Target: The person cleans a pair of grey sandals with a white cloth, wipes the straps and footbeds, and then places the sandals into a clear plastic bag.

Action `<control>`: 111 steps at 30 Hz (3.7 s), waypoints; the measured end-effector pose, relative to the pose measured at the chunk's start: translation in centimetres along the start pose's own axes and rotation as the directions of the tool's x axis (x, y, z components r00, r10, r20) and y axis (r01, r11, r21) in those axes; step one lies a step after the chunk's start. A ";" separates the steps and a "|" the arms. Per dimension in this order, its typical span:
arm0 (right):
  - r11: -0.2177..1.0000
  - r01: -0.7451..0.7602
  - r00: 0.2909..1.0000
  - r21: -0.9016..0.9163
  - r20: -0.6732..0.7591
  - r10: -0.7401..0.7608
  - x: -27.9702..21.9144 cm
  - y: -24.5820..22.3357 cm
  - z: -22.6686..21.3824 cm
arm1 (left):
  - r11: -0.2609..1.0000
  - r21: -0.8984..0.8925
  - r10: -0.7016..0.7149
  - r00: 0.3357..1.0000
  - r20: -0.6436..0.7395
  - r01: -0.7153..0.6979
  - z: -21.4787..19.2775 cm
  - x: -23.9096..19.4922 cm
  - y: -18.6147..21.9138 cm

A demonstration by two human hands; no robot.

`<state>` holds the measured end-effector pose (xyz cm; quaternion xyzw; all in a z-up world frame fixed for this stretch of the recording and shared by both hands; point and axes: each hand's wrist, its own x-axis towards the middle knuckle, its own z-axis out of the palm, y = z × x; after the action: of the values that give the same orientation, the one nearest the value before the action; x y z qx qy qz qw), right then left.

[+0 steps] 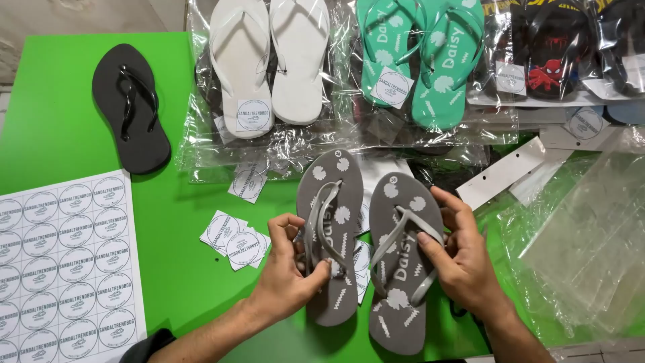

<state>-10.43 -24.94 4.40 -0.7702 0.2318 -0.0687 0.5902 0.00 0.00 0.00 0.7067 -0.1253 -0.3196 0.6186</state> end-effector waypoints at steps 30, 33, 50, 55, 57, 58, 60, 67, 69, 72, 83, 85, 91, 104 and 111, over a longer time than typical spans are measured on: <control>0.641 0.316 0.871 -0.699 -0.054 -0.488 0.3 1.3 -1.3 | 0.175 0.858 0.785 0.594 0.175 -0.483 -2.6 0.7 0.4; 0.628 0.265 0.911 -0.732 -0.024 -0.412 0.4 1.6 -1.7 | 0.086 0.778 0.845 0.459 0.274 -0.623 -2.0 0.5 1.6; 0.685 0.278 0.940 -0.674 0.045 -0.337 0.1 1.6 -1.8 | -0.001 0.507 0.689 0.367 0.626 -0.862 -0.9 0.1 1.0; 0.669 0.350 0.882 -0.656 -0.009 -0.471 -0.3 1.4 -1.9 | 0.084 0.682 0.771 0.482 0.417 -0.726 -2.0 0.7 -0.1; 0.693 0.336 0.858 -0.638 -0.097 -0.505 -0.6 1.1 -2.0 | 0.194 0.769 0.748 0.599 0.285 -0.609 -2.4 1.2 -0.4; 0.692 0.341 0.857 -0.636 -0.092 -0.507 -0.8 0.7 -2.0 | 0.194 0.773 0.749 0.600 0.281 -0.604 -2.4 1.2 -0.3; 0.714 0.411 0.793 -0.567 -0.164 -0.587 -1.4 0.0 -2.1 | 0.294 0.775 0.720 0.663 0.205 -0.559 -2.5 1.2 -0.1; 0.645 0.620 0.747 -0.447 0.085 -0.660 -2.9 -4.8 -0.6 | 0.569 0.717 0.519 0.852 0.067 -0.402 -1.7 1.5 -0.8; 0.577 0.698 0.707 -0.424 0.285 -0.647 -2.6 -5.9 0.3 | 0.602 0.709 0.489 0.872 0.037 -0.368 -1.8 1.3 -0.4; 0.508 0.747 0.658 -0.429 0.363 -0.660 -1.9 -6.2 2.0 | 0.606 0.692 0.491 0.869 0.060 -0.391 -1.9 1.3 -0.6; 0.314 0.829 0.549 -0.463 0.562 -0.619 0.2 -1.3 6.5 | 0.708 0.571 0.456 0.886 0.081 -0.417 -2.0 1.1 -1.0; 0.295 0.840 0.534 -0.455 0.597 -0.599 0.0 -0.8 7.0 | 0.734 0.537 0.449 0.890 0.076 -0.416 -1.9 1.1 -1.2; 0.174 0.746 0.639 -0.642 0.618 -0.458 -1.1 -0.1 8.1 | 0.796 0.438 0.424 0.901 0.088 -0.417 -1.6 0.9 -1.2; 0.250 0.501 0.842 -0.828 0.401 -0.360 -1.8 -0.8 9.3 | 0.807 0.451 0.379 0.920 0.102 -0.383 -1.7 0.7 -1.1; 0.223 0.389 0.894 -0.894 0.306 -0.328 -1.1 0.1 8.6 | 0.806 0.464 0.362 0.926 0.103 -0.367 -1.6 0.6 -1.5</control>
<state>-8.14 -16.91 1.90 -0.9990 0.0291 -0.0347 0.0053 1.15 1.26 -1.53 0.7978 -0.3360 -0.1578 0.4751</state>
